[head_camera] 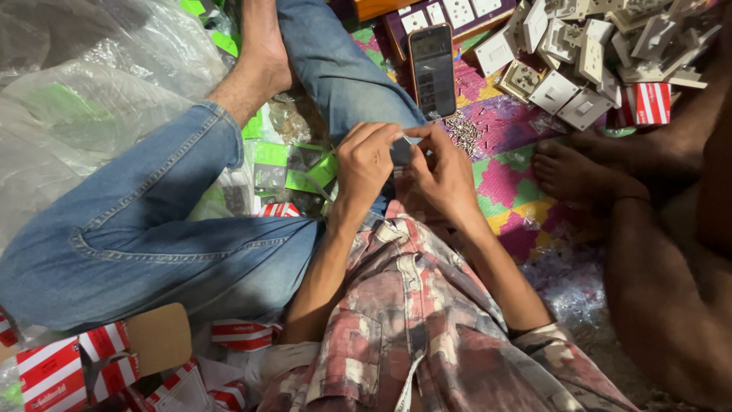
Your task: The person sits on a mat and repeatedly opens small plastic bags containing screws, pours the screws onto the mat, and discards the empty bags. The person handles the bags and screws by hand without using tools.
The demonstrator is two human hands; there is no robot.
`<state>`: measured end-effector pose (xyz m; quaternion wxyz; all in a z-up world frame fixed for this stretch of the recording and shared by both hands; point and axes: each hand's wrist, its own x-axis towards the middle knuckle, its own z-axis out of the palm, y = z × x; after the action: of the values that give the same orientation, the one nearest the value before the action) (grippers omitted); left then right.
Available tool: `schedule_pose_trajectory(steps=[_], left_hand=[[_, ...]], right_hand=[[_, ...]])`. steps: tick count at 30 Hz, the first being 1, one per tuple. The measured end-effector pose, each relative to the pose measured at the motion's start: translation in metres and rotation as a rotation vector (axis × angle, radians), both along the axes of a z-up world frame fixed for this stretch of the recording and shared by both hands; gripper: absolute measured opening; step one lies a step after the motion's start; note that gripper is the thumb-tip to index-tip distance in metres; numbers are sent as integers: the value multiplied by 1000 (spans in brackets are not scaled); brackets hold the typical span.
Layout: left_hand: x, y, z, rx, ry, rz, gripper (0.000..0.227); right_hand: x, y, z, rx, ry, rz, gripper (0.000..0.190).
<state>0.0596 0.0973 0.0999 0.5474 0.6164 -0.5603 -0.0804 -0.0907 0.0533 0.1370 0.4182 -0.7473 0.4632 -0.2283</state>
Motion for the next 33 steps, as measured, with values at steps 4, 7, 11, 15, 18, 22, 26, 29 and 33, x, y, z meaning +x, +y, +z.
schedule_pose_trajectory(steps=[4, 7, 11, 15, 18, 22, 26, 29, 33], left_hand=[[-5, -2, -5, 7, -24, 25, 15], [-8, -3, -10, 11, -19, 28, 14], [-14, -3, -14, 2, -105, 53, 15], [-19, -4, -15, -15, -135, -5, 16], [-20, -6, -13, -8, -105, -3, 15], [-16, -8, -10, 36, 246, 106, 7], [-11, -11, -8, 90, 385, 32, 4], [-13, -12, -13, 139, 353, 36, 2], [-14, -14, -23, 116, 472, -3, 7]], right_hand=[[4, 7, -13, -101, -35, -41, 19], [6, 7, -24, -77, -26, -89, 17], [6, 4, -40, -115, -59, -108, 16], [6, -1, -54, -76, -206, -100, 12], [6, -7, -62, 77, -352, -111, 12], [7, -10, -67, 179, -458, -91, 12], [14, -9, -63, 144, -432, -158, 12], [14, -6, -59, 228, -360, -215, 16], [15, -6, -56, 146, -341, -160, 18]])
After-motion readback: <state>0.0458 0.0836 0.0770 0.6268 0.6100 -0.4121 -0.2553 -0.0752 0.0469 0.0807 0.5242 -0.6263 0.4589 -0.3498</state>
